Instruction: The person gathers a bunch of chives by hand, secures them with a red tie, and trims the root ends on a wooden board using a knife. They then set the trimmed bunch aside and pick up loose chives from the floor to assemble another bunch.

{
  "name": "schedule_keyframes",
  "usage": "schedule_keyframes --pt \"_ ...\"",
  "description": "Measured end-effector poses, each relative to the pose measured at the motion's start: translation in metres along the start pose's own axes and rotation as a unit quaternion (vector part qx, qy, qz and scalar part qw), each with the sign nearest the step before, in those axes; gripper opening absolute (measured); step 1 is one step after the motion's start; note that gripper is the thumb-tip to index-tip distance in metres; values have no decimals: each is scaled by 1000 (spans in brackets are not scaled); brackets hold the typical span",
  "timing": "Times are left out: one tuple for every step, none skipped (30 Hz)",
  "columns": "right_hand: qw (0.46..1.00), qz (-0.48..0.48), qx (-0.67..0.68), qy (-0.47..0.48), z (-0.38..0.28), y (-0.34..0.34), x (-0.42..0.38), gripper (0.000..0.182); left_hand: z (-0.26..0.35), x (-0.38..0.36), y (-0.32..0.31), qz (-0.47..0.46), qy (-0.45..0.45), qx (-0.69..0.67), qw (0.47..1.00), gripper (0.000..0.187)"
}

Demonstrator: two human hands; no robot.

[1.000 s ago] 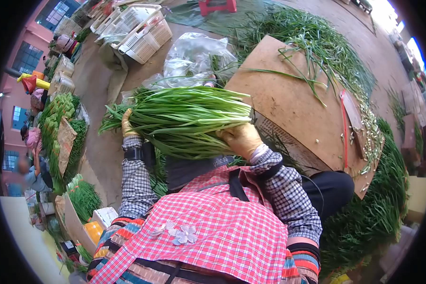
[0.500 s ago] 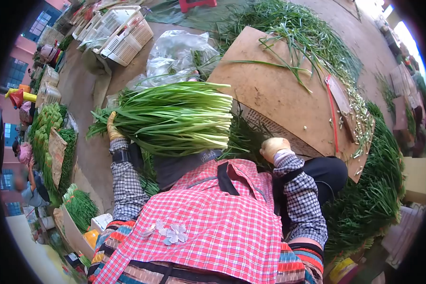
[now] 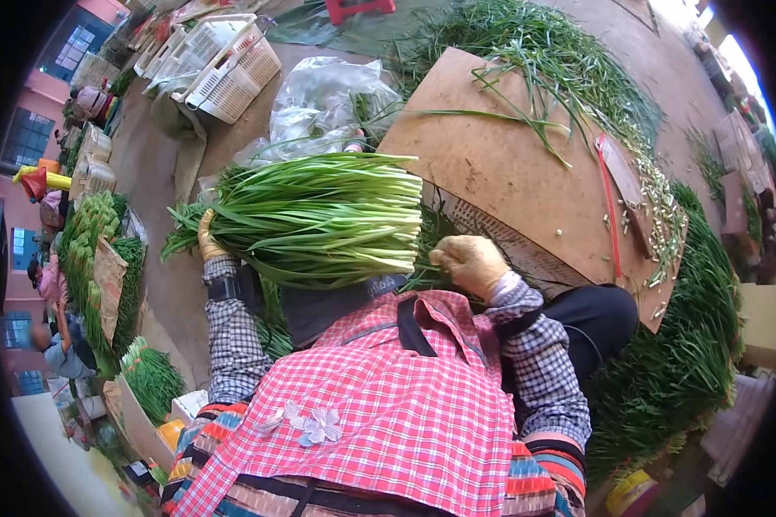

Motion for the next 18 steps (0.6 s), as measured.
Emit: schedule_keyframes --pt "992 -18 50 -112 1 11 -9 22 -1 4 4 -1 -6 2 1000 36" --pt "981 -31 40 -185 8 22 -16 22 -3 2 1 3 -3 -3 1000 36" --pt "965 -45 28 -256 16 33 -23 23 -4 0 -2 3 -1 -3 1000 36" --pt "982 -36 -73 -169 23 38 -27 24 -5 -2 -3 4 2 -3 1000 36" --pt "982 -25 -169 -82 28 36 -34 26 -4 -5 -4 4 6 0 1000 36" --pt "965 -11 -262 6 34 33 -39 28 -3 -5 -9 1 7 3 1000 37" --pt "981 17 -190 32 25 31 -34 31 -4 -6 -13 -2 8 3 1000 37" --pt "991 42 -116 59 7 25 -23 33 -5 -9 -15 -2 9 3 1000 37" --pt "993 66 -42 86 -7 17 -12 35 -4 -13 -17 -1 9 3 1000 37" --pt "993 59 -43 97 -15 7 -4 36 -4 -20 -22 -4 13 3 1000 36" --pt "992 53 -43 110 -26 -2 5 37 -4 -18 -20 0 8 3 1000 36" --pt "987 37 -125 90 -36 -9 14 36 -4 -14 -17 5 3 3 1000 36" --pt "978 59 -190 69 -41 -14 22 36 -3 -14 -18 9 -2 2 1000 35" --pt "973 37 -221 52 -45 -16 28 38 -3 -15 -17 -6 5 -1 1000 34" --pt "967 15 -253 36 -50 -16 33 39 -3 -15 -16 7 -1 0 1000 34" --pt "974 3 -226 30 -57 -13 36 41 -3 -13 -13 20 -5 2 1000 33" --pt "980 -7 -199 23 -64 -10 38 43 -3 -12 -11 33 -9 4 999 33" --pt "985 -16 -173 16 -68 -8 40 45 -3 -8 -8 37 -14 6 999 33"
Point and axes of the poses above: each hand's wrist, its own x-axis towards the middle knuckle, its own y-axis out of the back of the hand, z = x × y, the point moved 2 cm from there along x, towards the middle knuckle, and after that the axes turned 6 degrees about z, right-handed, at the moved point
